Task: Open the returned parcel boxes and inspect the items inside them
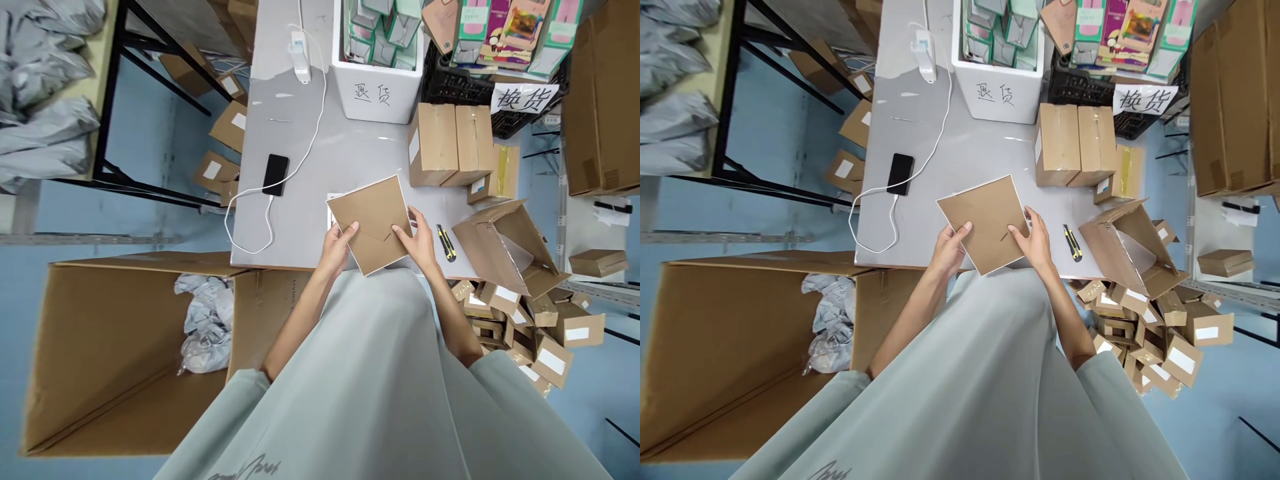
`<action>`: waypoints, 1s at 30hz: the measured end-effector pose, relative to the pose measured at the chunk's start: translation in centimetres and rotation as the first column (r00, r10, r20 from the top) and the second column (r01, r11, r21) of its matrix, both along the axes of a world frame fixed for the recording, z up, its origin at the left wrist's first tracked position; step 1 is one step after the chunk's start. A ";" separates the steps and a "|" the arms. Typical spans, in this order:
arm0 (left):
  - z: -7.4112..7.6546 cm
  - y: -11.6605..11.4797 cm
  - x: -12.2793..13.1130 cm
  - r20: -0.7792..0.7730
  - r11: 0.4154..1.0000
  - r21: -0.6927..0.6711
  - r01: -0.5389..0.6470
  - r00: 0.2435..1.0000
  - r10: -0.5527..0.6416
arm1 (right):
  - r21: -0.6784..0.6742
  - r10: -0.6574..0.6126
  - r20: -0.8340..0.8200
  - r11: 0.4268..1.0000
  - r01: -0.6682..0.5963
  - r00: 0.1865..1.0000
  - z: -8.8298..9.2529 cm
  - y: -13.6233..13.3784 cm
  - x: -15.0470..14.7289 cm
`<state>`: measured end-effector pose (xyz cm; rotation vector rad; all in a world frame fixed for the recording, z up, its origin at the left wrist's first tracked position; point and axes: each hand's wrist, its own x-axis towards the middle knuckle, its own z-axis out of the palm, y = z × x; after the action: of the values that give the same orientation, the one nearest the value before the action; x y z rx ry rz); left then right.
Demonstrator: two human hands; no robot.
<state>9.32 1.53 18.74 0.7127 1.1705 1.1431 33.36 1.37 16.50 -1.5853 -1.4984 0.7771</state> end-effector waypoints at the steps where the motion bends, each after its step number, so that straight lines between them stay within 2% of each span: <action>1: 0.0 0.1 0.0 -0.029 1.000 0.022 0.004 1.000 -0.003 | -0.020 0.006 -0.029 1.000 -0.006 1.000 0.0 0.1 0.3; 3: 0.2 0.3 -0.1 -0.132 0.995 0.094 0.022 0.991 -0.010 | -0.036 -0.017 -0.105 0.999 0.013 0.994 0.3 0.4 1.0; 5: 0.6 0.5 -0.3 -0.299 0.968 0.224 0.110 0.954 -0.039 | -0.104 -0.080 -0.264 0.993 0.054 0.961 0.8 0.7 1.6; 7: 1.2 0.6 -0.6 -0.506 0.884 0.364 0.294 0.859 -0.077 | -0.259 -0.145 -0.502 0.966 0.012 0.852 1.4 1.0 2.5; 9: 1.8 0.6 -1.1 -0.692 0.749 0.434 0.501 0.717 -0.079 | -0.387 -0.199 -0.693 0.914 -0.125 0.693 2.0 1.1 3.3; 11: 2.3 0.6 -1.5 -0.813 0.635 0.424 0.646 0.580 -0.047 | -0.426 -0.233 -0.782 0.877 -0.223 0.578 2.4 0.9 3.7; 13: 2.2 0.6 -1.5 -0.874 0.569 0.395 0.721 0.485 -0.008 | -0.424 -0.238 -0.812 0.868 -0.259 0.533 2.7 0.3 3.5; 18: 1.0 0.4 -0.8 -0.920 0.524 0.349 0.777 0.389 0.037 | -0.452 -0.261 -0.834 0.829 -0.330 0.486 2.6 -1.4 1.1; 21: 0.5 0.2 -0.6 -0.939 0.554 0.280 0.784 0.342 -0.011 | -0.483 -0.317 -0.830 0.820 -0.309 0.459 2.3 -1.6 0.0; 23: 0.3 0.0 -0.6 -0.934 0.628 0.252 0.736 0.354 -0.040 | -0.489 -0.343 -0.820 0.837 -0.248 0.458 2.2 -1.3 -0.2; 24: 0.1 -0.1 -0.6 -0.919 0.681 0.257 0.685 0.391 -0.046 | -0.484 -0.348 -0.816 0.849 -0.215 0.461 2.2 -1.1 -0.1; 25: 0.0 -0.1 -0.5 -0.891 0.741 0.271 0.614 0.451 -0.047 | -0.475 -0.348 -0.814 0.860 -0.187 0.464 2.3 -0.9 0.0; 27: -0.3 0.1 0.0 -0.774 0.863 0.286 0.416 0.632 -0.048 | -0.453 -0.341 -0.815 0.879 -0.149 0.469 2.6 -0.4 0.2; 29: -0.2 0.6 0.8 -0.543 0.955 0.198 0.220 0.836 -0.080 | -0.433 -0.329 -0.822 0.891 -0.135 0.464 3.2 0.2 0.2; 30: 0.0 1.0 1.4 -0.391 0.980 0.110 0.167 0.913 -0.111 | -0.420 -0.319 -0.829 0.897 -0.137 0.459 3.5 0.5 0.1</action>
<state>10.71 2.56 18.73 1.1514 1.3474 0.9971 33.48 1.91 20.01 -1.1515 -0.4306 1.6477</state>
